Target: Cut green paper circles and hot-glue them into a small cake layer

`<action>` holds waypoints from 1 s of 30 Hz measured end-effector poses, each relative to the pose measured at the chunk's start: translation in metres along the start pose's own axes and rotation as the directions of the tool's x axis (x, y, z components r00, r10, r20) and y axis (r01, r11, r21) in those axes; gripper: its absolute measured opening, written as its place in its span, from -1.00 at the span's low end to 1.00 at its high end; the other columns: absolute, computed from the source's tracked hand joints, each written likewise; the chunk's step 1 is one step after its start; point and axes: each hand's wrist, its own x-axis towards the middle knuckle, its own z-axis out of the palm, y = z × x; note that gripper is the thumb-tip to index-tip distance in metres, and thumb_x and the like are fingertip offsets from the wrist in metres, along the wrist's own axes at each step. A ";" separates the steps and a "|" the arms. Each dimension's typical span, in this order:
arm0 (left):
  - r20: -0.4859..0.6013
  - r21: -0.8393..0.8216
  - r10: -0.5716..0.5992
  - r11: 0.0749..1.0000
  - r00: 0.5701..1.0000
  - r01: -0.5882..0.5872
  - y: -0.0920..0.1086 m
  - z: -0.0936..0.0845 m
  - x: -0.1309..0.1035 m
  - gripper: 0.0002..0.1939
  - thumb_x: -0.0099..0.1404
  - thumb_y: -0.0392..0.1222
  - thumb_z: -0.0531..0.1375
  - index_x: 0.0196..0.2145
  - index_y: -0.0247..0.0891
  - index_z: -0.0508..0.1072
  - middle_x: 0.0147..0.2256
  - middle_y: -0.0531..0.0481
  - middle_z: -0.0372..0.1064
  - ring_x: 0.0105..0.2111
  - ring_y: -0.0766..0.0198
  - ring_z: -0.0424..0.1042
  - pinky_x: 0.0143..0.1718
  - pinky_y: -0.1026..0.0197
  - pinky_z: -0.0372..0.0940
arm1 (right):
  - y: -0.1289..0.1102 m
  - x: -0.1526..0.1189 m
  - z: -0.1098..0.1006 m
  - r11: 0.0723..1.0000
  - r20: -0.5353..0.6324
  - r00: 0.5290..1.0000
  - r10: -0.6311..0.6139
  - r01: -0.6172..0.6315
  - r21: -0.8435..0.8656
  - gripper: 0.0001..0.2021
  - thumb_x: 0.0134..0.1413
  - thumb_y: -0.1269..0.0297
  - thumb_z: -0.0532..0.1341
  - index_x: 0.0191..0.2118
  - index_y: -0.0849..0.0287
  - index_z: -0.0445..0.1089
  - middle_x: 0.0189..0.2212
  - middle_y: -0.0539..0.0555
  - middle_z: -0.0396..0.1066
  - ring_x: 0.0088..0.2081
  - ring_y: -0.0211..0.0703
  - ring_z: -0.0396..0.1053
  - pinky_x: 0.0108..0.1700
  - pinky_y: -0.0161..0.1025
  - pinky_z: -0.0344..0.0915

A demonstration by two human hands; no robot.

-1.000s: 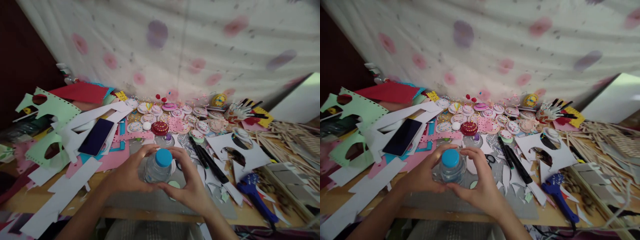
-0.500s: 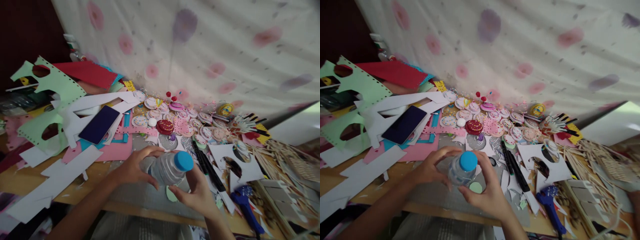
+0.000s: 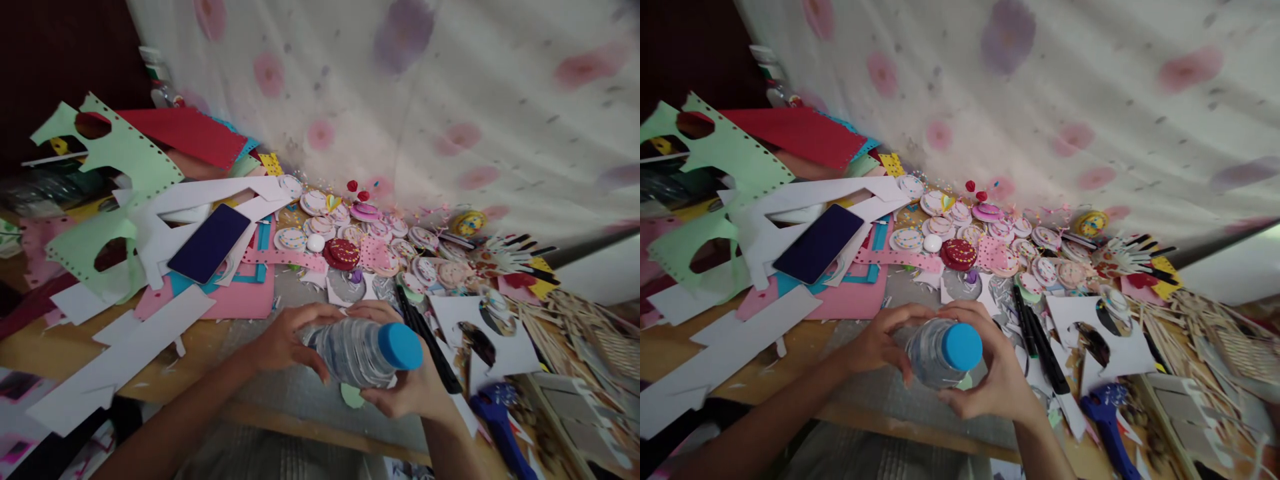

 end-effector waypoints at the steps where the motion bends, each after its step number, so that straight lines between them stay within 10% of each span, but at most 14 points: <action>1: 0.018 0.006 0.017 1.000 1.000 -0.017 -0.003 -0.001 0.001 -0.21 -0.20 -0.10 0.52 0.03 -0.17 0.44 0.00 -0.15 0.45 0.06 -0.07 0.39 0.14 -0.08 0.21 | 0.000 0.002 -0.001 1.000 0.020 1.000 -0.002 0.002 0.009 -0.34 -0.28 0.31 0.36 0.09 0.08 0.30 -0.01 0.16 0.32 0.06 0.15 0.27 0.12 0.02 0.19; 11: 0.030 0.262 0.163 0.951 0.986 -0.165 -0.015 0.012 -0.005 -0.12 0.03 0.19 0.33 0.25 -0.13 0.21 0.20 -0.21 0.26 0.19 -0.10 0.24 0.20 -0.09 0.12 | 0.004 0.009 -0.013 0.999 0.215 0.976 -0.037 0.029 0.041 -0.27 -0.17 0.29 0.32 0.22 0.05 0.20 0.29 0.18 0.04 0.31 0.22 -0.03 0.27 0.16 -0.03; 18: -0.116 0.329 0.186 0.934 0.976 -0.139 -0.026 0.030 -0.019 -0.17 0.10 0.19 0.29 0.27 -0.09 0.19 0.24 -0.18 0.20 0.23 -0.10 0.19 0.24 -0.06 0.07 | -0.019 -0.028 0.003 1.000 -0.137 0.990 0.026 -0.024 0.014 -0.21 0.02 0.41 0.25 0.34 -0.04 -0.07 0.33 0.15 -0.02 0.32 0.10 -0.03 0.29 0.12 -0.02; 23: -0.139 0.365 0.184 0.923 0.973 -0.122 -0.031 0.031 -0.021 -0.12 0.13 0.26 0.23 0.30 -0.13 0.11 0.24 -0.21 0.19 0.23 -0.13 0.17 0.23 -0.11 0.08 | -0.037 -0.045 0.026 0.991 -0.453 0.891 -0.042 -0.020 -0.130 -0.36 0.10 0.41 0.23 0.28 0.00 0.04 0.21 0.18 0.15 0.22 0.07 0.14 0.20 0.08 0.15; 30: -0.115 0.463 0.197 0.878 0.974 -0.123 -0.016 0.034 -0.021 -0.22 0.24 0.22 0.15 0.31 -0.15 0.08 0.25 -0.23 0.14 0.24 -0.12 0.15 0.23 -0.16 0.04 | -0.050 -0.027 0.037 0.985 -0.441 0.895 -0.072 -0.005 -0.172 -0.25 0.08 0.31 0.30 0.31 0.05 -0.08 0.22 0.19 0.14 0.21 0.01 0.16 0.22 -0.02 0.18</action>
